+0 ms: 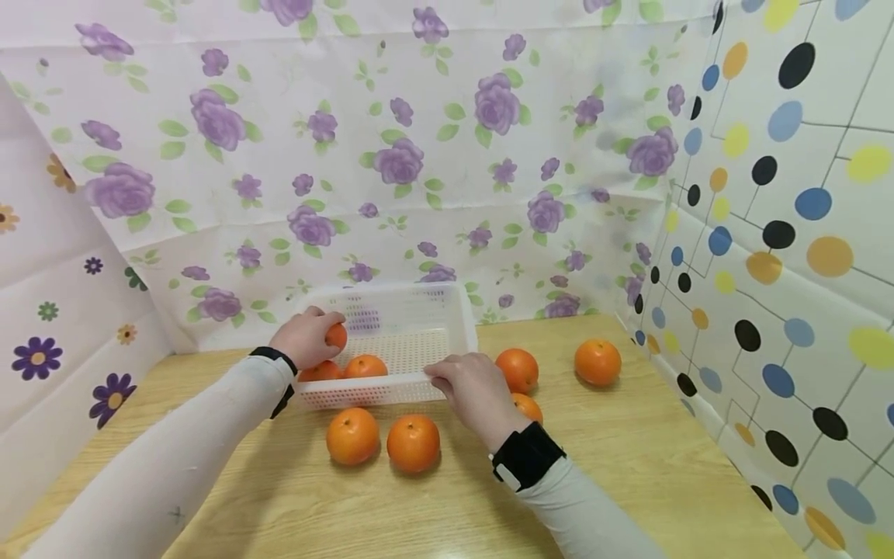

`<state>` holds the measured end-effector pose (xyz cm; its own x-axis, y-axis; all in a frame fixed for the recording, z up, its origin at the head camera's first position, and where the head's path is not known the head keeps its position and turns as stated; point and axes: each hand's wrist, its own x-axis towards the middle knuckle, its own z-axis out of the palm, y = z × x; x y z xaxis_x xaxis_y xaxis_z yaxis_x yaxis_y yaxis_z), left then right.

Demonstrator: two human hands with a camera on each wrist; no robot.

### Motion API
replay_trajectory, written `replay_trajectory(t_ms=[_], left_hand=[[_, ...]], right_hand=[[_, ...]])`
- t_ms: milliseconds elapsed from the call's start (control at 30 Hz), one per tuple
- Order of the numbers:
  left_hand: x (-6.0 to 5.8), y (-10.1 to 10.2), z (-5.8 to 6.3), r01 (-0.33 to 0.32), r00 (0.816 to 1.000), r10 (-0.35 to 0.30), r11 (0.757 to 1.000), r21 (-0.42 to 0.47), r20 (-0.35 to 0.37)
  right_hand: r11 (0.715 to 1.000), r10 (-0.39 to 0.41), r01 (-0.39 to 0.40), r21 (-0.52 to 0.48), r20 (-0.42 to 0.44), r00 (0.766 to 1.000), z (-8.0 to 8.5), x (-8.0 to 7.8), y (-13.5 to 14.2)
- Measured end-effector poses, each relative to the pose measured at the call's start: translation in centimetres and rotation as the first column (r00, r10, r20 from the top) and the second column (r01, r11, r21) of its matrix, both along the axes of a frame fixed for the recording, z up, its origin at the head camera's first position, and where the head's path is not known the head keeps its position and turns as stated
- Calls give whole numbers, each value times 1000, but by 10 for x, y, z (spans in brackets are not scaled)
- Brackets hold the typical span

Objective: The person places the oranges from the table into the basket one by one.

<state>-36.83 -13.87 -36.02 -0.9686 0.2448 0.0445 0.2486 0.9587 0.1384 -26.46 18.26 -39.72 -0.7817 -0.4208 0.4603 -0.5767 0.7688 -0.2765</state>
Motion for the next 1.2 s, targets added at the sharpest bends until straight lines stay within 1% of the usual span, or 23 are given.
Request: replay_trajectory(t_ms=[133,267,567,767,900,1000,1200], left_hand=[[-2,1,-2,-14,1000,14,1000,-10,15],[-1,4,-3,-26,999,27,999,-19,34],[-5,5,-12,-49,996,54,997,-63,72],[-8,8,-11,-43,996,50,996,-81,74],[-9,9,-10,-42,995,48,996,-73,86],[-11,9,-12,-49,993,55,997,-59,106],[-12,9,-12,-59,988,66,997,-57,139]], right_hand=[[1000,0,0,-5,12,1000,0,1,0],[1000,3,-3,-6,8,1000,0,1,0],[1000,5,-5,-11,23,1000,-2,0,0],[1000,-3,3,-17,15,1000,-1,0,1],[1000,-3,3,-16,15,1000,-1,0,1],[1000,0,0,-17,22,1000,-1,0,2],[1000,-6,6,-12,31,999,-1,0,1]])
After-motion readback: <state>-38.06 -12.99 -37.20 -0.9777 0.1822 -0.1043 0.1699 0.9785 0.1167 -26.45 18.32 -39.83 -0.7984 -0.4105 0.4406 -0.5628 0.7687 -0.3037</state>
